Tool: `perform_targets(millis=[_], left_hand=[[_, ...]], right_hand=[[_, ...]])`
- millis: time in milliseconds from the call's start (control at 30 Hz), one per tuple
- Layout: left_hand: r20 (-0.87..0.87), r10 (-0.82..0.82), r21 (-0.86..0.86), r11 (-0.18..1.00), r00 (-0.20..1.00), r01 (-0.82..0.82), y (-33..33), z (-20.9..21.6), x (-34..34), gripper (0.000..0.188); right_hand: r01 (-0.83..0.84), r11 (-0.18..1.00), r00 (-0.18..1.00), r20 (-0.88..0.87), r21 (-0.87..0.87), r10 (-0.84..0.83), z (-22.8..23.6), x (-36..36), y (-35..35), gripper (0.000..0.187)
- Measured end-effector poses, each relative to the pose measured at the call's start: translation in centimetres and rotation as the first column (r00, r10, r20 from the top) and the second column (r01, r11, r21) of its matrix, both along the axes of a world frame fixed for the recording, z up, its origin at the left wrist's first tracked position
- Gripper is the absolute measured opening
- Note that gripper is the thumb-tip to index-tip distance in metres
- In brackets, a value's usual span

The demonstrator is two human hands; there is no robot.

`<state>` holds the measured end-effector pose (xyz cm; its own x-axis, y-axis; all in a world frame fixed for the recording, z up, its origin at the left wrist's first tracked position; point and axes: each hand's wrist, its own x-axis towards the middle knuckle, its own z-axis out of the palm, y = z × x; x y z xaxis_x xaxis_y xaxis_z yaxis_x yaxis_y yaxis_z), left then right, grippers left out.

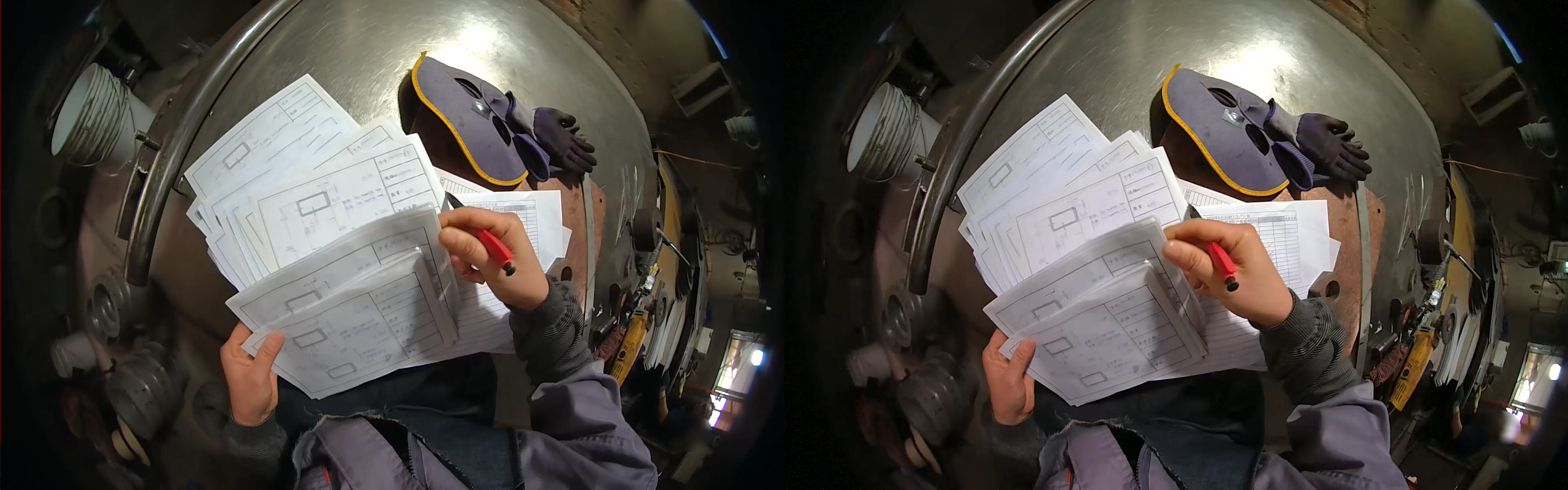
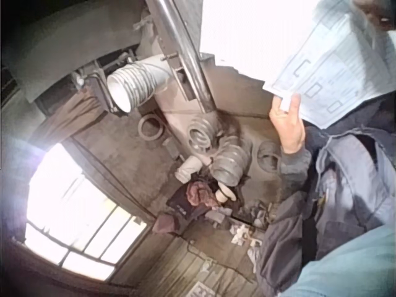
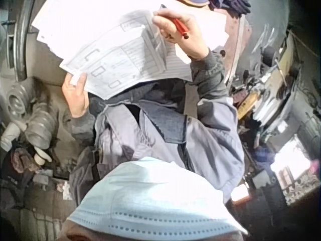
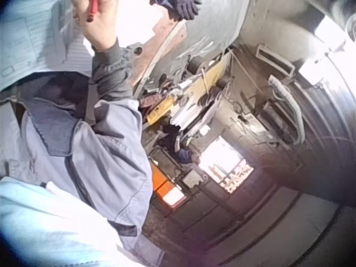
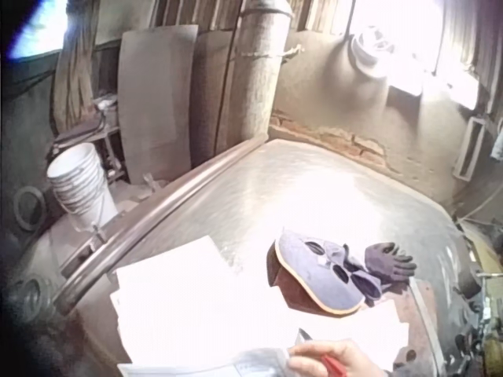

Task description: The recorder reviews technical drawings and fills out a measurement log sheet.

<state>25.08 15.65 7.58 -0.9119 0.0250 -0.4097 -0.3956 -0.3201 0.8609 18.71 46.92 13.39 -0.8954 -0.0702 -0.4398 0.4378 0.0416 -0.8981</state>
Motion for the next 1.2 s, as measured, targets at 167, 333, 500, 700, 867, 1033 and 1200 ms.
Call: perform_targets(millis=[167,333,500,700,867,1033,1200], left_hand=[[-0.007,-0.028,-0.013,1.0,1.0,0.028,0.1,0.4,-0.2,0.036],[-0.011,-0.037,-0.018,0.999,0.999,0.037,0.3,0.7,-0.5,0.038],[0.019,-0.063,0.009,0.998,0.998,0.063,0.5,1.1,-0.5,0.041],[0.075,-0.078,0.001,0.997,0.994,0.078,0.3,0.7,-0.1,0.029],[0.085,-0.11,-0.056,0.992,0.99,0.115,0.1,0.5,-0.1,0.025],[0.073,-0.079,-0.094,0.992,0.994,0.086,0.2,0.5,0.0,0.023],[0.077,-0.075,-0.141,0.986,0.994,0.085,-0.5,0.4,0.7,0.019]], right_hand=[[-0.106,0.974,0.976,-0.167,0.199,0.14,0.2,-0.4,0.2,0.016],[-0.034,0.969,0.957,-0.272,0.245,0.102,-0.4,-0.3,-0.1,0.015],[0.028,0.979,0.955,-0.295,0.201,0.033,-0.4,-0.4,0.0,0.015],[0.087,0.992,0.975,-0.211,0.087,-0.067,-1.2,-1.8,-0.1,0.016],[0.087,0.996,0.993,-0.077,0.03,-0.085,-1.5,-2.4,0.2,0.023],[0.052,0.997,0.989,-0.143,0.06,-0.043,-1.2,-2.0,-0.4,0.02],[0.049,0.987,0.963,-0.268,0.152,-0.007,-1.3,-1.9,-0.2,0.013]])
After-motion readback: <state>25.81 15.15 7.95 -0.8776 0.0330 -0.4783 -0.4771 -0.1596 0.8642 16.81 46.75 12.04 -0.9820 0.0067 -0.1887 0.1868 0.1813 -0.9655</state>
